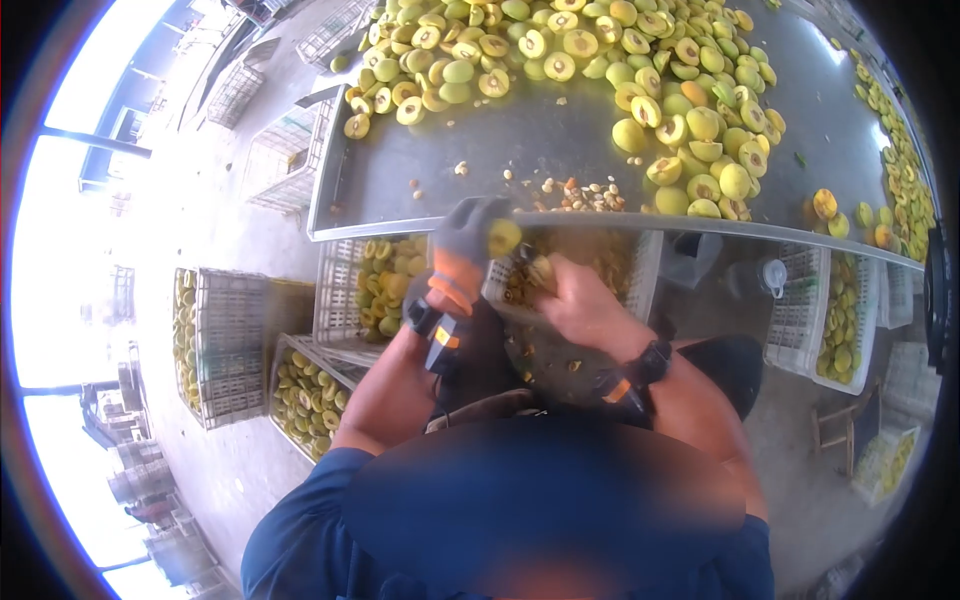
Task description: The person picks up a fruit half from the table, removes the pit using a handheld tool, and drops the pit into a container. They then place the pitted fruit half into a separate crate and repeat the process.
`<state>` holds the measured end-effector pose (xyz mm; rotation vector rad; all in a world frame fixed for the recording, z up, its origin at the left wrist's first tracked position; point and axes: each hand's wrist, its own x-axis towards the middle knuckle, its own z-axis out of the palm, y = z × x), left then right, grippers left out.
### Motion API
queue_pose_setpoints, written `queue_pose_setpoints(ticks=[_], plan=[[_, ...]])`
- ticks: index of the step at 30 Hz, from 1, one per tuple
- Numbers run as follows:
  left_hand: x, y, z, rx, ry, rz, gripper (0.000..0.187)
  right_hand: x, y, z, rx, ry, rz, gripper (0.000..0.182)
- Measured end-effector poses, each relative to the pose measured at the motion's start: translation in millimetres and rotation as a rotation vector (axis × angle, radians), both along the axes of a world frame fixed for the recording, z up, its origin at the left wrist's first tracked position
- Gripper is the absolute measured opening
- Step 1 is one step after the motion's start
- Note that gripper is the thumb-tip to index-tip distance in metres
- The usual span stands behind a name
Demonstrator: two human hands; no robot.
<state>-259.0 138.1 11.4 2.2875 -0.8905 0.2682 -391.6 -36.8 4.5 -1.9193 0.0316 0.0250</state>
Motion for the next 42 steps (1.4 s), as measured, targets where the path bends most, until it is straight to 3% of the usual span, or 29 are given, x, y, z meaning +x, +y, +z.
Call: queue_pose_setpoints(ticks=[3,8,10,11,13,16,18,20,22,24,26,29,32,37,40,42], plan=[[-9.4,-22.0,-8.0,-0.021,0.051,-0.020,0.038,9.3,-5.4,10.2,-0.288,0.087,0.050,0.028],[9.8,-9.0,-19.6,-0.111,0.166,0.044,0.035,-4.5,-19.8,-0.9,-0.383,0.122,0.069,0.024],[10.8,13.8,-10.3,-0.335,0.422,0.166,0.023,-13.2,-22.1,-3.3,-0.374,0.147,0.075,0.025],[9.9,31.7,0.7,-0.320,0.412,0.205,0.023,-15.2,-24.8,-1.5,-0.359,0.153,0.075,0.025],[12.8,68.4,19.7,-0.504,0.649,0.495,0.021,-14.9,-27.9,4.6,-0.334,0.160,0.068,0.026],[30.3,131.5,20.9,-0.056,0.446,0.627,0.024,-16.2,-28.0,15.0,-0.287,0.163,0.047,0.026],[55.6,141.3,5.2,0.096,0.190,0.633,0.028,-14.3,-28.4,22.1,-0.251,0.138,0.052,0.026],[89.1,102.2,5.9,-0.031,0.076,0.417,0.034,-10.0,-27.3,27.5,-0.229,0.151,0.051,0.025],[109.6,25.1,39.6,-0.010,0.114,0.355,0.035,-6.7,-28.0,25.8,-0.208,0.138,0.051,0.025],[189.5,-12.1,-7.6,0.169,-0.258,0.193,0.038,-2.2,-29.1,24.7,-0.200,0.131,0.042,0.024],[239.9,-58.4,-30.5,0.087,-0.152,0.182,0.042,0.6,-31.3,25.5,-0.189,0.141,0.026,0.023],[286.6,-112.0,-43.6,0.339,0.186,0.386,0.048,3.0,-36.2,24.6,-0.182,0.148,0.008,0.023],[300.8,-118.7,-81.1,0.305,0.054,0.343,0.053,5.8,-44.3,28.5,-0.186,0.130,-0.003,0.022],[232.9,-105.0,-57.3,0.044,0.201,0.111,0.044,12.0,-52.0,30.6,-0.126,0.055,-0.124,0.023],[169.6,-93.1,-55.3,-0.214,0.583,-0.022,0.046,19.5,-56.0,26.1,-0.071,-0.110,-0.263,0.021],[101.7,-94.9,-5.9,-0.255,0.779,-0.054,0.044,25.6,-59.6,31.4,-0.054,-0.132,-0.325,0.019]])
